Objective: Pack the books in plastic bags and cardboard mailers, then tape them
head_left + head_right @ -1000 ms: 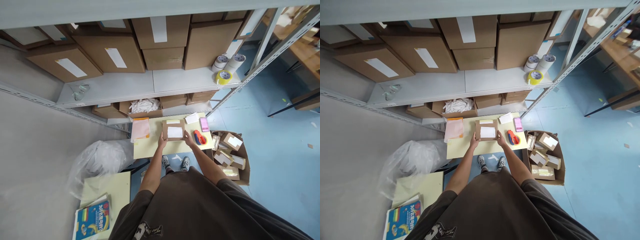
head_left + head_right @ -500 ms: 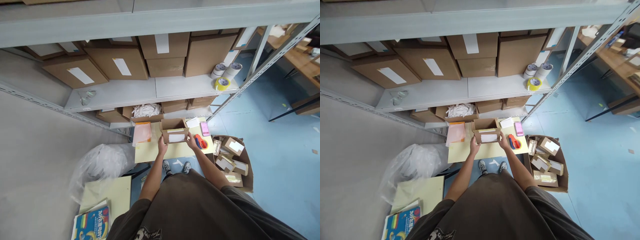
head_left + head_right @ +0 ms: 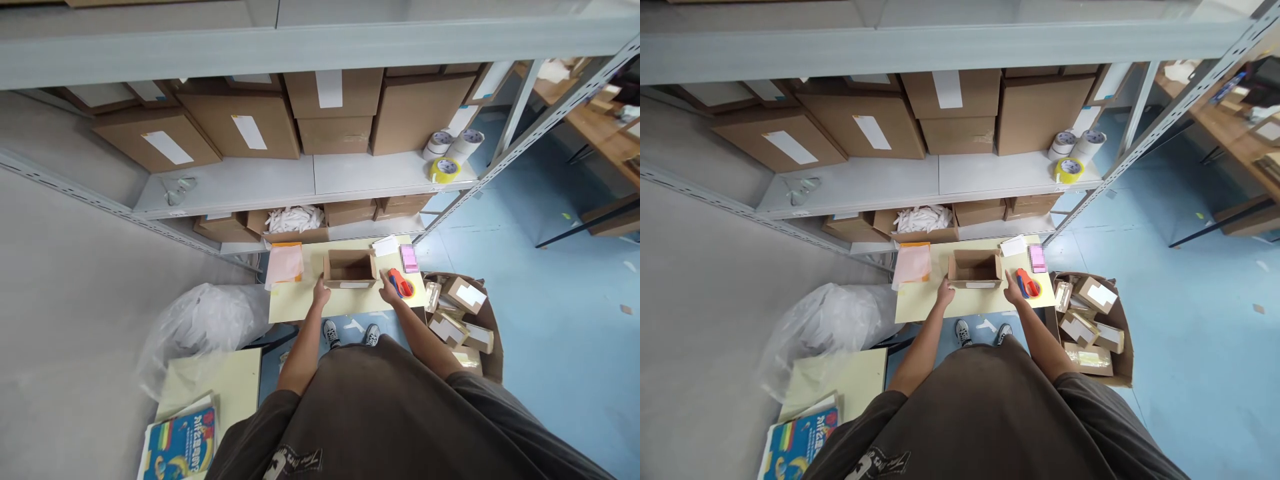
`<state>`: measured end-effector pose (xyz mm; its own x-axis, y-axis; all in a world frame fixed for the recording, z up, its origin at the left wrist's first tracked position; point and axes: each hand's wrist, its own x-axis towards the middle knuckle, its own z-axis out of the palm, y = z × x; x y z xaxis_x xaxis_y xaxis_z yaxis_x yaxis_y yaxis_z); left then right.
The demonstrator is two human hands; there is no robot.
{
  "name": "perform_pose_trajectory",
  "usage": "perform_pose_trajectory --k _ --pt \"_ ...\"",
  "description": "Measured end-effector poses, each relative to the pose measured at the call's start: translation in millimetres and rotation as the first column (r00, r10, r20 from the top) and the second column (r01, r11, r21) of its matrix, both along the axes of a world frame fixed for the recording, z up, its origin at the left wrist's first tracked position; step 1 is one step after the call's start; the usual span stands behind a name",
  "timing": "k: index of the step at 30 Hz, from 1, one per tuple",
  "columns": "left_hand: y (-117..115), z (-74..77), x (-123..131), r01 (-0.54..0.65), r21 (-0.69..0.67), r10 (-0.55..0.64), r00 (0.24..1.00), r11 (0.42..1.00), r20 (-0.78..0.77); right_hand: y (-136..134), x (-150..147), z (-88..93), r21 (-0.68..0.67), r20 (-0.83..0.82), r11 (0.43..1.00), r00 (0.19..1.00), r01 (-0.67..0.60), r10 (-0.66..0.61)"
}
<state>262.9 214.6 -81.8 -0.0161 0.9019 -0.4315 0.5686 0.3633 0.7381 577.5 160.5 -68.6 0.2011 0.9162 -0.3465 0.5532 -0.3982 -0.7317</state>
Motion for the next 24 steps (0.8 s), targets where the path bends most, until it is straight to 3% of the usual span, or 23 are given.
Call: perform_pose_trajectory --k 2,4,7,10,13,18,21,24 --pt "3 16.7 -4 -0.099 0.145 0.115 0.988 0.985 -0.107 7 2 16.4 -0.003 0.022 0.997 0.997 0.073 -0.073" --pt "9 35.8 -4 -0.099 0.268 0.146 0.976 0.958 -0.162 17 -2 35.2 0.075 0.062 0.991 0.991 0.11 -0.115" --pt "25 61.0 8 0.135 0.334 -0.087 0.984 0.933 -0.153 36 -21 59.9 0.262 0.081 0.965 0.996 0.015 -0.038" --pt "41 70.0 23 0.415 0.303 -0.382 0.91 0.858 -0.163 54 -45 69.5 0.297 0.068 0.931 0.977 -0.211 0.2" --pt "49 59.1 24 0.501 0.181 -0.458 0.858 0.846 -0.233 62 -57 62.0 0.234 0.129 0.891 0.921 -0.388 0.367" --pt "38 26.5 2 0.527 -0.011 -0.512 0.82 0.85 -0.257 51 -41 37.6 0.077 0.223 0.899 0.887 -0.431 0.405" --pt "26 13.0 -4 0.525 -0.018 -0.518 0.833 0.851 -0.195 40 -29 23.6 -0.033 0.21 0.906 0.883 -0.422 0.419" --pt "16 6.2 0 0.49 0.039 -0.478 0.862 0.871 -0.17 35 -26 11.5 -0.046 0.194 0.911 0.891 -0.41 0.411"
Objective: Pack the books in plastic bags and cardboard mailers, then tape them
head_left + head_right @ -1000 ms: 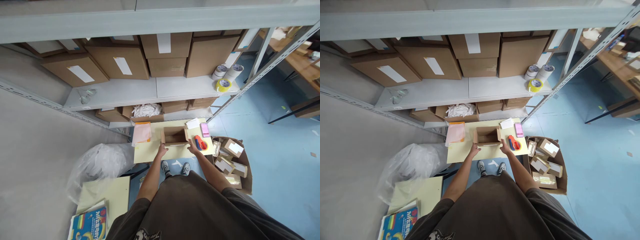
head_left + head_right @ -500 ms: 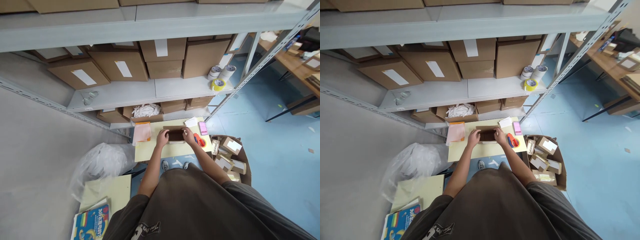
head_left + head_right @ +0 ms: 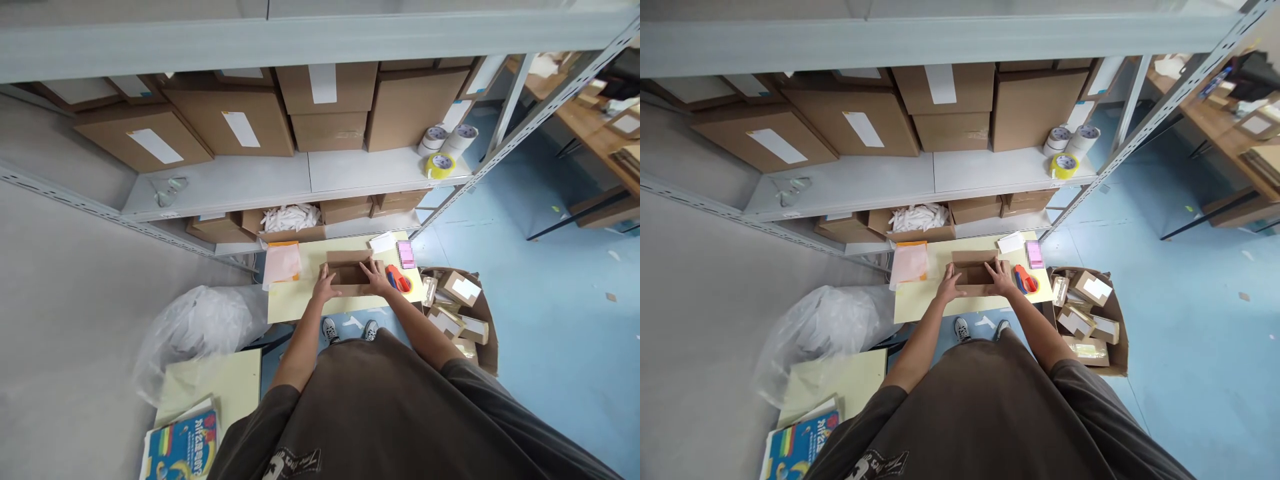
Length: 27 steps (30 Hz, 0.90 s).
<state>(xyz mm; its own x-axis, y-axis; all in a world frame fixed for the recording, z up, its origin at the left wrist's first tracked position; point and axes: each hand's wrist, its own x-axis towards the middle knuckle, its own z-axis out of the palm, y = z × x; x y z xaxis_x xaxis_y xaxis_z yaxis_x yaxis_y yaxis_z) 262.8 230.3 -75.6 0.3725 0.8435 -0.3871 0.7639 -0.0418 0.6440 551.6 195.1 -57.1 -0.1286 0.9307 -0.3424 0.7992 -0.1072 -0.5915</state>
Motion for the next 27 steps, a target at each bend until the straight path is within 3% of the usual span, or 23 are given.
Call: perform_pose_trajectory --k 6,13,27 --pt "-10 -1.5 9 -0.07 0.082 0.066 0.997 0.994 0.044 19 -9 -11.6 -0.002 0.023 0.999 0.998 0.052 -0.052" --pt "-13 1.0 14 -0.126 0.069 0.123 0.991 0.99 0.044 38 -18 -21.9 0.013 -0.018 0.981 0.981 0.193 -0.193" --pt "-9 6.5 33 -0.166 0.104 0.179 0.975 0.981 -0.128 48 -17 -25.0 -0.017 0.177 0.996 0.98 0.09 -0.086"
